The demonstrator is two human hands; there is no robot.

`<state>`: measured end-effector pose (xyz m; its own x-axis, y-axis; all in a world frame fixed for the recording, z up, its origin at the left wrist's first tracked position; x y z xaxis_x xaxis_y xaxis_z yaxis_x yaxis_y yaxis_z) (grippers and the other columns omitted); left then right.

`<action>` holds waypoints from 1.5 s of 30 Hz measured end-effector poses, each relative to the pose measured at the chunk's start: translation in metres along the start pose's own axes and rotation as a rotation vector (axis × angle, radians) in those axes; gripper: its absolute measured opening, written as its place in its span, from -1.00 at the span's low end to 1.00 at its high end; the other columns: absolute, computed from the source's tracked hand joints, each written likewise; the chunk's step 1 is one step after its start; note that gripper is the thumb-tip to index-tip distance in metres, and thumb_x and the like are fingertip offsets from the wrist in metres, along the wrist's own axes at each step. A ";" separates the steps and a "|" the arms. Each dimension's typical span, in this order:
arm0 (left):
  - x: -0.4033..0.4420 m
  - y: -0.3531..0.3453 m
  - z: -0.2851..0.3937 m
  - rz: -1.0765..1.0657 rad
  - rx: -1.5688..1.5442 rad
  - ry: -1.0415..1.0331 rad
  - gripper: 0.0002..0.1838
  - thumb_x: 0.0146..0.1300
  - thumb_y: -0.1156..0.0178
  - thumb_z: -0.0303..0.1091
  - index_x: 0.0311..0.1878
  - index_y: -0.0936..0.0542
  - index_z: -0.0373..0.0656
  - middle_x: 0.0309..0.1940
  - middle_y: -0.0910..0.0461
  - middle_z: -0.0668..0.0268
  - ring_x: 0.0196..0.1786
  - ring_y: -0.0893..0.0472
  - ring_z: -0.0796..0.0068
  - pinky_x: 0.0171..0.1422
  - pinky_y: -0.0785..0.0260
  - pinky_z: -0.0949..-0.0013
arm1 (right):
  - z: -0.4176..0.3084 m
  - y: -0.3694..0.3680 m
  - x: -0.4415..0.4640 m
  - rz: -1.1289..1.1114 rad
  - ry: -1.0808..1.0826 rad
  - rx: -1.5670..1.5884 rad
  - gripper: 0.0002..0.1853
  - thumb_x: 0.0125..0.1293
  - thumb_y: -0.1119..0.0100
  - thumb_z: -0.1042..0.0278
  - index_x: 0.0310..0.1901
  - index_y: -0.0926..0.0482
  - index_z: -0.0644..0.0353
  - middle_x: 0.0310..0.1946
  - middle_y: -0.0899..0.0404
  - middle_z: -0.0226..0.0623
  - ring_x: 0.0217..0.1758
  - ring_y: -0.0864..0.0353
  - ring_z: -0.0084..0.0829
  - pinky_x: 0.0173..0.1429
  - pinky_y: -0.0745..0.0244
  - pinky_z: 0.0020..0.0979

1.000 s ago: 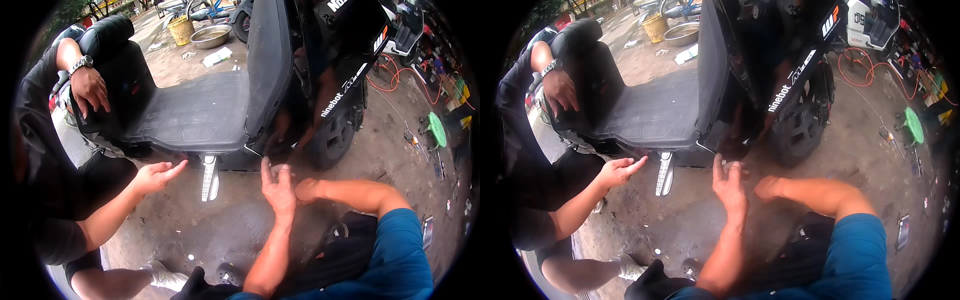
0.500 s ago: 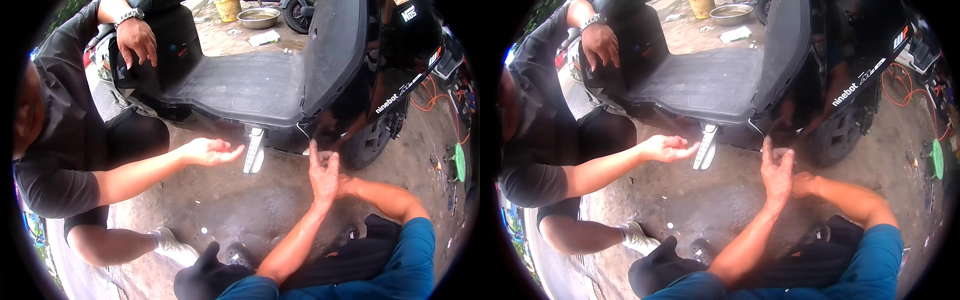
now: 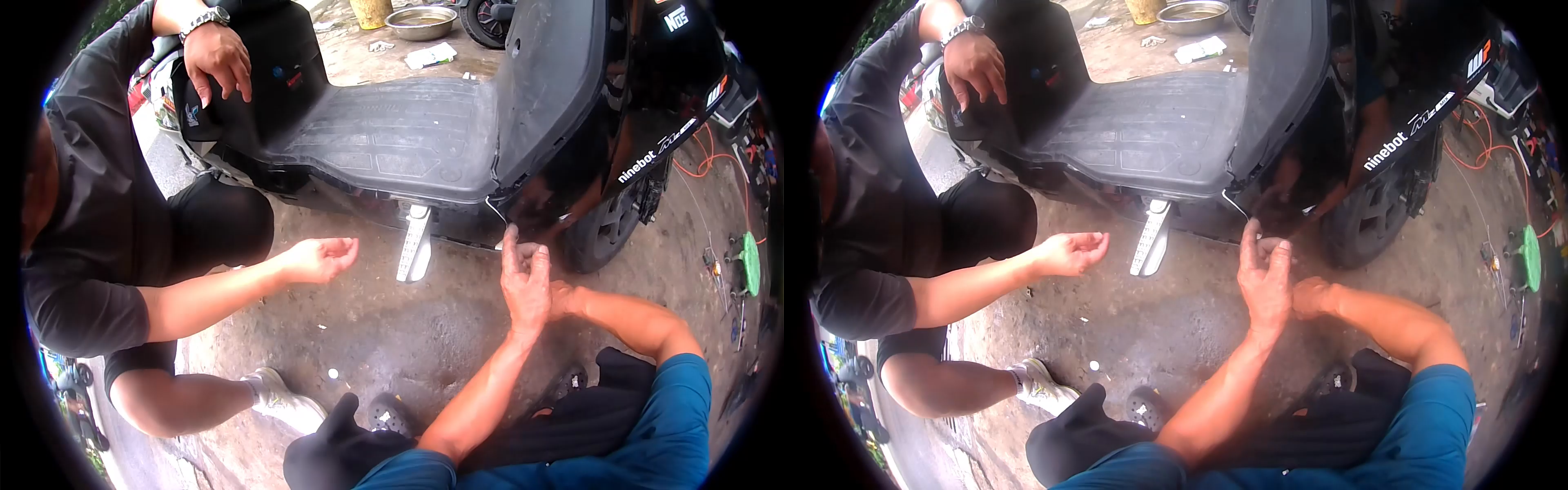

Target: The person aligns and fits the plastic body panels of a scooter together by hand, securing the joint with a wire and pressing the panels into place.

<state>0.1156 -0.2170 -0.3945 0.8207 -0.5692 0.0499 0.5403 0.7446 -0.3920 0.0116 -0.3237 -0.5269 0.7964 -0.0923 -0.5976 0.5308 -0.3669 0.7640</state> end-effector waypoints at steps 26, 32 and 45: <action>0.033 0.039 0.019 0.301 0.101 -0.149 -0.30 0.44 -0.15 -0.48 0.56 -0.11 -0.37 -0.25 -0.58 0.30 -0.30 -0.54 0.58 -0.21 -0.44 0.48 | -0.029 0.043 -0.015 -0.193 -0.080 -0.112 -0.54 0.33 -0.21 0.07 0.16 -0.62 0.16 0.03 -0.70 0.02 0.17 -0.66 0.02 0.25 -0.53 -0.02; 0.034 0.037 0.015 0.276 0.057 -0.138 -0.26 0.42 -0.18 -0.48 0.57 -0.09 -0.37 -0.25 -0.58 0.30 -0.30 -0.52 0.60 -0.19 -0.43 0.49 | -0.030 0.041 -0.011 -0.197 -0.077 -0.120 -0.50 0.33 -0.23 0.02 0.18 -0.61 0.18 0.04 -0.69 0.03 0.16 -0.65 0.04 0.25 -0.52 -0.02; 0.030 0.037 0.011 0.225 0.115 -0.083 -0.21 0.39 -0.19 -0.49 0.60 -0.05 -0.32 -0.25 -0.62 0.29 -0.32 -0.54 0.57 -0.19 -0.44 0.46 | -0.032 0.043 -0.014 -0.156 -0.048 -0.099 -0.56 0.31 -0.21 0.11 0.12 -0.66 0.20 0.04 -0.70 0.01 0.16 -0.68 0.00 0.24 -0.55 -0.05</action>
Point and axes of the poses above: each hand's wrist, its own x-axis towards the middle knuckle, its own y-axis out of the back of the hand, z = x × y, the point moved 2 cm from there along x, towards the middle knuckle
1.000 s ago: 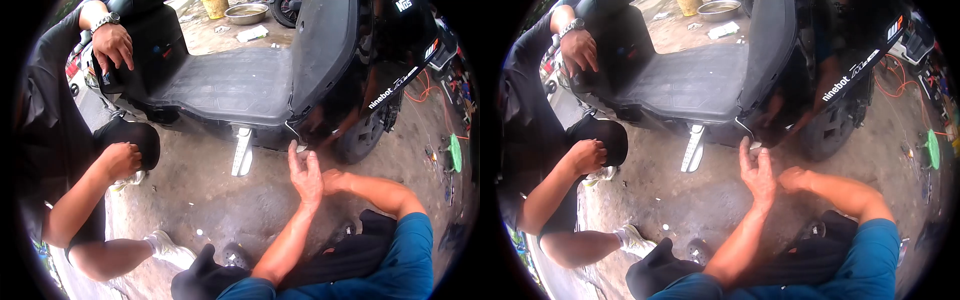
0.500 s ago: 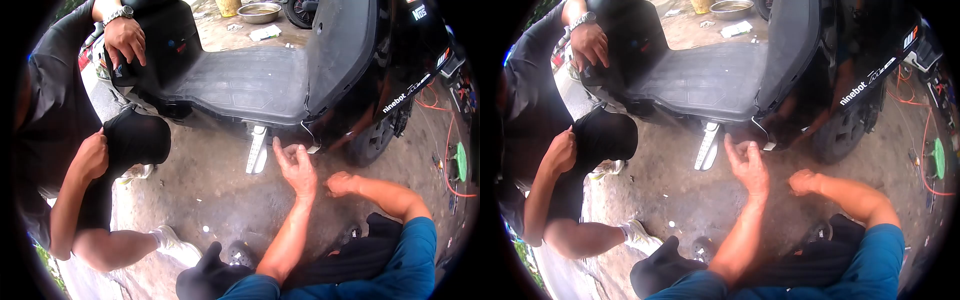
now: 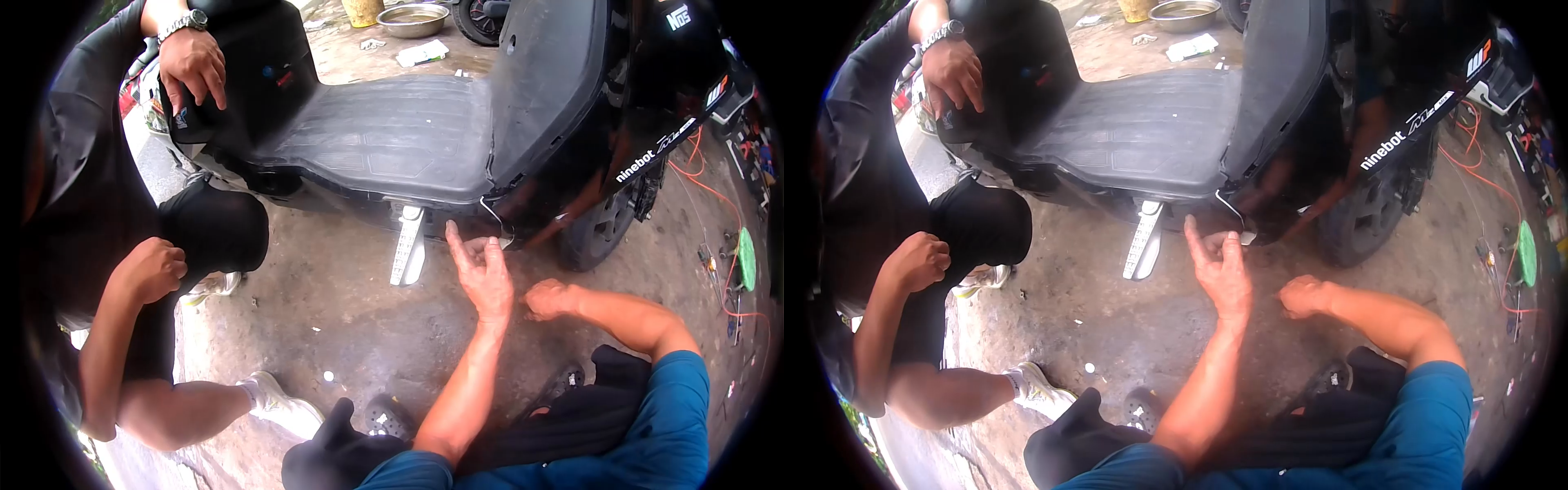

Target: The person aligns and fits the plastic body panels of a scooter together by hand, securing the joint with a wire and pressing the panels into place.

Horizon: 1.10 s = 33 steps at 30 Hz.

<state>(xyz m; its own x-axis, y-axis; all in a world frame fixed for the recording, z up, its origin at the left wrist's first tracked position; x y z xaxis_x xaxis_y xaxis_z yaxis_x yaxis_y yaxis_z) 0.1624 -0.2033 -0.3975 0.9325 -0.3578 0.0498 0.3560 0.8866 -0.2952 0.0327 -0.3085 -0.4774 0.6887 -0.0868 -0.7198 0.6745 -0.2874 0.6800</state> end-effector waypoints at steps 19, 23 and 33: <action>-0.012 -0.002 0.003 -0.041 0.015 0.019 -0.33 0.42 -0.18 -0.47 0.53 -0.20 -0.33 -0.29 -0.60 0.30 -0.34 -0.56 0.57 -0.17 -0.46 0.45 | 0.001 -0.005 0.000 -0.037 -0.017 -0.007 -0.57 0.31 -0.23 0.10 0.07 -0.66 0.24 -0.03 -0.71 0.03 0.12 -0.68 0.02 0.22 -0.55 -0.03; -0.031 -0.019 0.000 -0.075 -0.077 0.025 -0.41 0.43 -0.17 -0.47 0.48 -0.29 -0.34 -0.31 -0.58 0.34 -0.33 -0.54 0.59 -0.17 -0.46 0.47 | 0.002 0.000 0.000 -0.006 -0.011 0.020 -0.67 0.25 -0.26 0.17 -0.14 -0.76 0.27 -0.13 -0.75 0.02 0.01 -0.74 0.00 0.09 -0.62 -0.07; -0.026 -0.018 0.004 -0.176 0.102 -0.091 -0.46 0.42 -0.19 -0.46 0.44 -0.38 -0.30 -0.33 -0.62 0.34 -0.34 -0.54 0.64 -0.19 -0.45 0.52 | 0.000 -0.002 0.001 -0.028 -0.027 0.004 -0.69 0.25 -0.25 0.20 -0.10 -0.76 0.22 -0.14 -0.75 -0.01 0.00 -0.74 0.00 0.07 -0.62 -0.05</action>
Point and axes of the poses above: each hand's wrist, its own x-axis towards the middle knuckle, its own y-axis out of the back of the hand, z = x × y, the point moved 2 cm from there along x, towards the middle knuckle
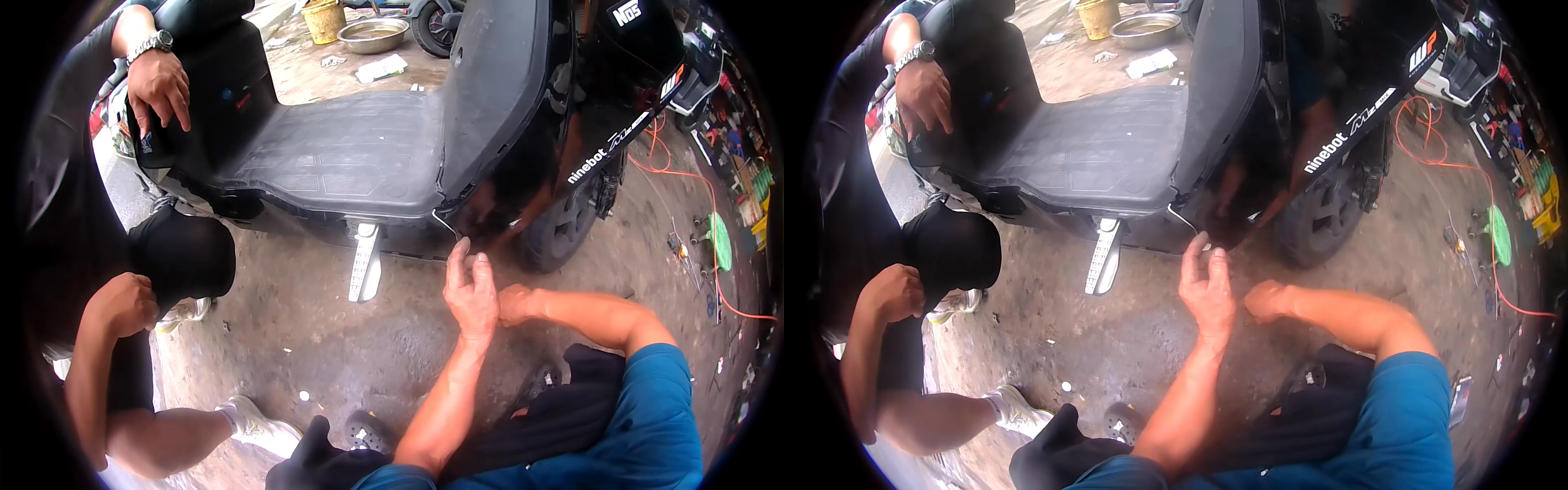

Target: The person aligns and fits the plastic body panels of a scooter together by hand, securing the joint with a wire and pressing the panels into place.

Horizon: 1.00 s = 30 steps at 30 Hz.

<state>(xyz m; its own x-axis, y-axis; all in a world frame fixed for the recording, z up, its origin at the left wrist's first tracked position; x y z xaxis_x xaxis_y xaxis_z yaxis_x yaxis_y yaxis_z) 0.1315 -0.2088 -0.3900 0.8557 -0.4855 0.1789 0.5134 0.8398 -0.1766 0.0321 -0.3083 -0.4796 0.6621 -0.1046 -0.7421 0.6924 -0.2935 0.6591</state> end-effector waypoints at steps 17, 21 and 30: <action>0.067 -0.006 0.073 0.020 -0.316 0.051 -0.33 0.37 -0.18 -0.46 0.50 -0.22 -0.43 -0.46 -0.60 0.30 -0.49 -0.53 0.62 -0.41 -0.44 0.53 | 0.024 -0.047 -0.007 -0.071 -0.002 -0.044 -0.56 0.37 -0.20 0.00 -0.02 -0.69 0.26 -0.03 -0.71 0.03 0.10 -0.68 0.06 0.21 -0.55 0.01; 0.062 -0.004 0.076 0.153 -0.457 0.057 -0.32 0.37 -0.17 -0.46 0.51 -0.20 -0.41 -0.46 -0.60 0.32 -0.46 -0.54 0.62 -0.37 -0.44 0.52 | 0.047 -0.076 0.004 0.051 0.119 -0.037 -0.59 0.35 -0.20 0.04 -0.17 -0.72 0.31 -0.13 -0.72 0.09 0.02 -0.70 0.09 0.14 -0.55 0.02; 0.058 -0.013 0.068 -0.060 -0.400 0.128 -0.26 0.37 -0.11 -0.50 0.57 -0.10 -0.40 -0.49 -0.60 0.34 -0.54 -0.49 0.66 -0.44 -0.40 0.52 | 0.070 -0.096 0.010 -0.032 0.297 0.732 -0.53 0.46 -0.25 0.13 0.30 -0.51 0.16 0.36 -0.42 -0.13 0.46 -0.34 -0.22 0.54 -0.18 -0.10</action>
Point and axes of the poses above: each hand's wrist, its own x-axis towards the middle knuckle, its own y-axis out of the back of the hand, z = x × y, the point moved 2 cm from there along x, towards the middle knuckle
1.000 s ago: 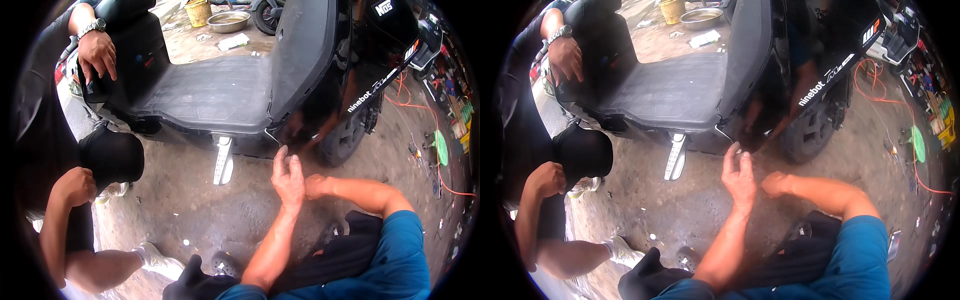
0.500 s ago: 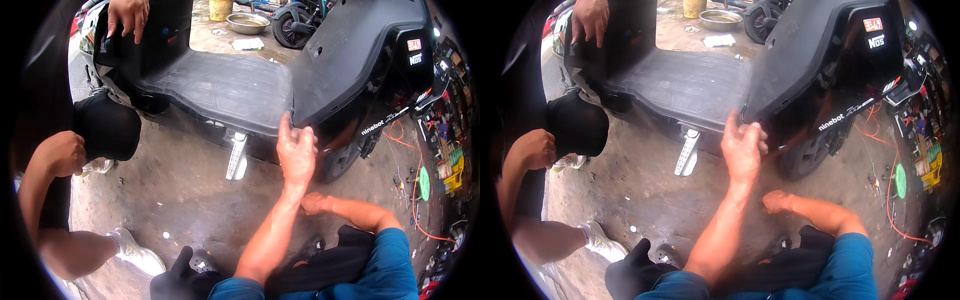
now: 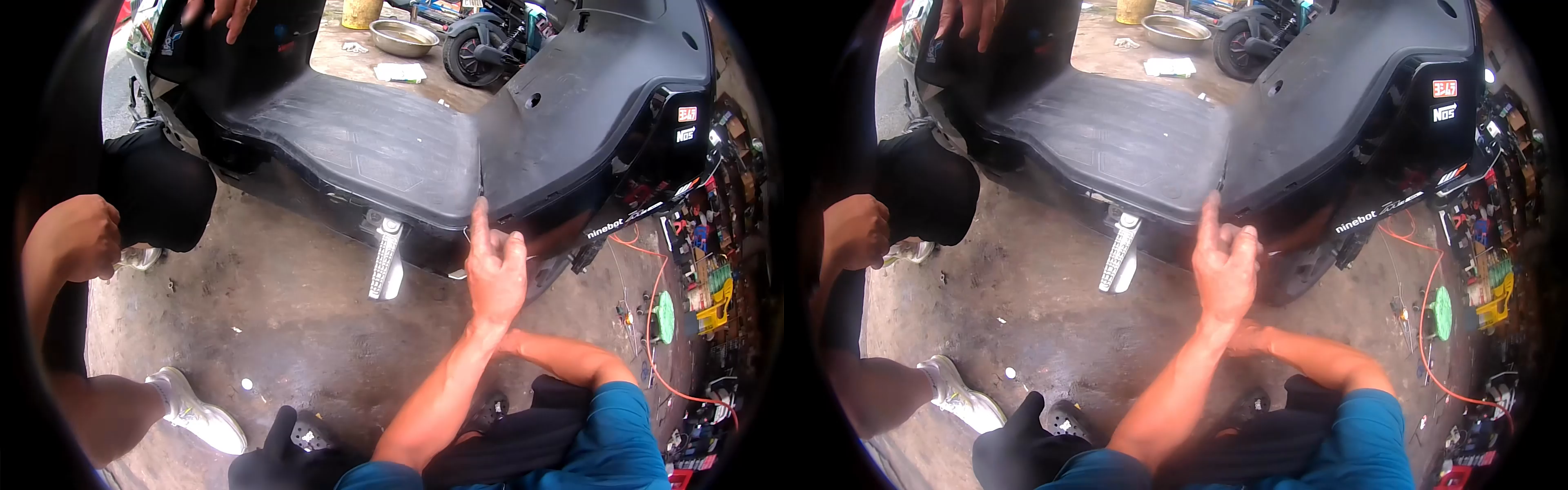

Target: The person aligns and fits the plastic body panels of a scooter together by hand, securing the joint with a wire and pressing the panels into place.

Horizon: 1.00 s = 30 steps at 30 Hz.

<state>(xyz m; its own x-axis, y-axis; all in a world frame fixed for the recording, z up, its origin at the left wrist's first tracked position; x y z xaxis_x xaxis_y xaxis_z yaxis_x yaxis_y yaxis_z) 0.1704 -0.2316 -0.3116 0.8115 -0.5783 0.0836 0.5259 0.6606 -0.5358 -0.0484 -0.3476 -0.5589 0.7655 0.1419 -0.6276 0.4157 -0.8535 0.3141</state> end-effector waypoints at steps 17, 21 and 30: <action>-0.005 0.003 -0.004 -0.028 -0.011 0.052 -0.27 0.36 -0.10 -0.52 0.59 -0.14 -0.31 -0.51 -0.57 0.37 -0.52 -0.47 0.69 -0.42 -0.38 0.54 | -0.057 0.018 -0.013 0.152 -0.040 0.242 -0.54 0.40 -0.31 0.14 0.24 -0.56 0.14 0.19 -0.58 -0.19 0.33 -0.49 -0.20 0.41 -0.33 -0.10; -0.005 0.003 -0.005 -0.031 0.019 -0.002 -0.28 0.36 -0.11 -0.52 0.58 -0.16 -0.29 -0.49 -0.58 0.37 -0.51 -0.49 0.67 -0.40 -0.39 0.55 | -0.071 0.019 -0.007 0.120 -0.152 -0.064 -0.56 0.40 -0.28 0.15 0.22 -0.56 0.15 0.16 -0.60 -0.13 0.28 -0.52 -0.15 0.35 -0.38 -0.08; -0.009 0.005 -0.009 0.004 0.055 -0.013 -0.28 0.33 -0.17 -0.49 0.55 -0.21 -0.31 -0.47 -0.61 0.34 -0.48 -0.52 0.61 -0.35 -0.42 0.49 | -0.104 0.019 0.008 0.038 -0.294 -0.481 -0.60 0.40 -0.20 0.16 0.17 -0.58 0.18 0.07 -0.64 0.00 0.17 -0.60 -0.02 0.22 -0.47 -0.05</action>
<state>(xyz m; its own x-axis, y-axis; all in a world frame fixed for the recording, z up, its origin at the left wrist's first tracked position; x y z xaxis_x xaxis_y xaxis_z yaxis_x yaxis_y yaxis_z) 0.1629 -0.2277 -0.3225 0.8165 -0.5697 0.0932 0.5359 0.6881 -0.4893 0.0161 -0.3105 -0.4842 0.6440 -0.0882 -0.7599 0.6203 -0.5212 0.5862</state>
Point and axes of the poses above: each hand's wrist, its own x-axis towards the middle knuckle, its own y-axis out of the back of the hand, z = x × y, the point moved 2 cm from there along x, towards the middle knuckle
